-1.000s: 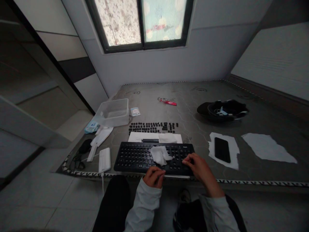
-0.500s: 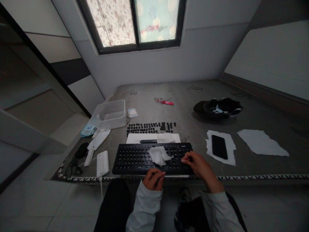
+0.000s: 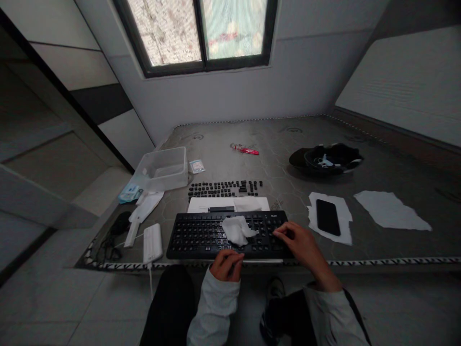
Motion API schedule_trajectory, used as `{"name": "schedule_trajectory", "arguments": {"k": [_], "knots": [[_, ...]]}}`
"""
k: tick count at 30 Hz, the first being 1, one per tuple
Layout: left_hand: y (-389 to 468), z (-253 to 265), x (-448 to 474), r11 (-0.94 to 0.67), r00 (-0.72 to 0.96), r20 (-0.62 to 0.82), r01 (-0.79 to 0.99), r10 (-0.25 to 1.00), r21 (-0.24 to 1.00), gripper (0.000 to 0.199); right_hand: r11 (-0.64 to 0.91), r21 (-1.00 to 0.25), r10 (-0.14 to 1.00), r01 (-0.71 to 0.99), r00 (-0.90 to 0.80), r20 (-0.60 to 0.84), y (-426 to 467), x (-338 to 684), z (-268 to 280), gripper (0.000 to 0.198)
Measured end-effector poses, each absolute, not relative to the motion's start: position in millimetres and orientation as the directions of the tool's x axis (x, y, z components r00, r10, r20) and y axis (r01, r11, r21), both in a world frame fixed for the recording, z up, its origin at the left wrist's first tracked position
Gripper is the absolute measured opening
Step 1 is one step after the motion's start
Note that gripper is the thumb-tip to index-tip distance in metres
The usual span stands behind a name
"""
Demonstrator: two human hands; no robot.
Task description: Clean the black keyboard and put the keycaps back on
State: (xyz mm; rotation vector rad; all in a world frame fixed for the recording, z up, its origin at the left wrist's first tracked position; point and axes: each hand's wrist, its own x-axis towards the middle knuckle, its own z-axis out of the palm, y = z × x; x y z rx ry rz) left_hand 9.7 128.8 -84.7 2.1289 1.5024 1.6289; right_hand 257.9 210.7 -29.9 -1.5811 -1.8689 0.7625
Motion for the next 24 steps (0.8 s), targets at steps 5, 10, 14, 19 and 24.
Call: {"name": "schedule_trajectory", "arguments": {"k": [5,10,14,19,24], "knots": [[129.6,-84.4,10.9,-0.491,-0.060,0.684,0.650,0.727,0.579,0.017,0.151,-0.688,0.988,0.709,-0.090,0.124,209.9,255.0,-20.2,0.021],[130.0,-84.5,10.1,-0.494,-0.054,0.681,0.647,0.730,0.581,0.016,0.172,-0.577,0.982,0.798,-0.183,0.040,208.7,251.0,-27.1,0.015],[130.2,-83.4,8.2,-0.489,-0.067,0.688,0.654,0.723,0.577,0.015,0.159,-0.532,0.986,0.831,-0.164,0.039,207.2,251.5,-23.8,0.012],[129.7,-80.3,6.0,-0.507,-0.066,0.699,0.641,0.712,0.577,0.018,-0.023,-0.584,0.993,0.811,0.088,0.083,208.8,266.3,-22.4,0.027],[129.5,-81.0,3.1,-0.506,-0.085,0.709,0.642,0.700,0.576,0.016,-0.172,-0.548,0.973,0.819,0.229,0.037,210.8,276.2,-32.6,0.042]]}}
